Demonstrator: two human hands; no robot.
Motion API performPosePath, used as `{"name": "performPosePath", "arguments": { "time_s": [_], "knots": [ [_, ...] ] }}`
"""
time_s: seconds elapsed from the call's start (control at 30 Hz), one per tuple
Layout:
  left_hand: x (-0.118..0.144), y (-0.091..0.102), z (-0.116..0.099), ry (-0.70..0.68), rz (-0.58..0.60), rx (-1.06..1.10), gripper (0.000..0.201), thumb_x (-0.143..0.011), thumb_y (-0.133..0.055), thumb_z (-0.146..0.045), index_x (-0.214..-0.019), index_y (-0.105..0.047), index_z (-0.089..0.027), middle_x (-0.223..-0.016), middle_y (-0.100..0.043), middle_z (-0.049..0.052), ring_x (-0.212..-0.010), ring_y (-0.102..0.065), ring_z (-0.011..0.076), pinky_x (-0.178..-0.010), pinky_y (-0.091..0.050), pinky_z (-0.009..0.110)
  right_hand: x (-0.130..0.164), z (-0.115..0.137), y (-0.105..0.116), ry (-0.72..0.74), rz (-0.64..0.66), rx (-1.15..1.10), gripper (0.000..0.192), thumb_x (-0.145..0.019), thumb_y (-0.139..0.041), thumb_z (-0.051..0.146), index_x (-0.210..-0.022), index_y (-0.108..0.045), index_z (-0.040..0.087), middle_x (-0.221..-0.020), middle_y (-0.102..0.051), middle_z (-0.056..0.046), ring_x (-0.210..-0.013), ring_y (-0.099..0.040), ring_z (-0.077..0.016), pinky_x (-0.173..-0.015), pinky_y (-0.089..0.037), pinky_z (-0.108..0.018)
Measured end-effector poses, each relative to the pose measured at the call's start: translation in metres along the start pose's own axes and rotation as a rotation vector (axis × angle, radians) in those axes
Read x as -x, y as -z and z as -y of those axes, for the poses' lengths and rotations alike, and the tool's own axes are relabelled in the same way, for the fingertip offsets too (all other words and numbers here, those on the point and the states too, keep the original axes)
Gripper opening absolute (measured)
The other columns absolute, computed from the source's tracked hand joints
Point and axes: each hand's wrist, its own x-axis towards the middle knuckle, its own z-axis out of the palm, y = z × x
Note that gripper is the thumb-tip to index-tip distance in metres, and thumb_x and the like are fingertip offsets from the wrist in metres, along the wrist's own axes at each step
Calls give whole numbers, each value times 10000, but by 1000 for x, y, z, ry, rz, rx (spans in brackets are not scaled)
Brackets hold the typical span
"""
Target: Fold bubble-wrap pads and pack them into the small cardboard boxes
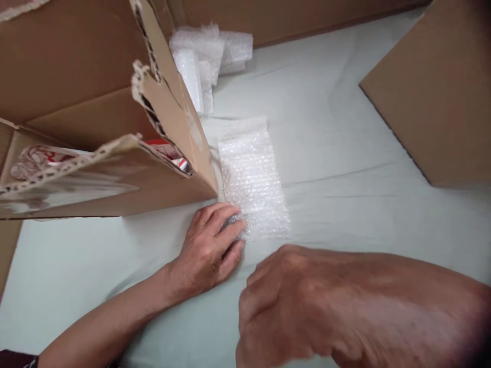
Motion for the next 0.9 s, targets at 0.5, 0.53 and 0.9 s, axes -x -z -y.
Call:
{"name": "performPosePath", "arguments": {
  "time_s": [0.5,0.53,0.9],
  "knots": [
    [-6,-5,1,55,-64,91,192,-888,-602,-123,-1068,-662,-151,-1142,-669,108,-1106,-557,249,-967,-475,403,-136,-120,194,-631,-1138,622,82,-743,-619,151,-695,-606,216,-848,-699,-40,-939,-660,-233,-813,-497,-328],
    [-6,-5,2,57,-66,93,192,-889,-598,-123,-1067,-663,-154,-1140,-672,107,-1103,-558,250,-964,-476,406,-133,-120,193,-586,-1167,567,97,-741,-611,145,-682,-601,222,-821,-694,-23,-902,-658,-206,-790,-496,-302],
    [-4,-9,2,50,-92,73,203,-890,-597,-120,-1072,-672,-168,-1142,-680,103,-1092,-566,254,-960,-480,433,-126,-110,194,-674,-1130,364,258,-792,-625,170,-553,-533,197,-491,-528,8,-583,-571,-150,-665,-513,-306]
  ]
}}
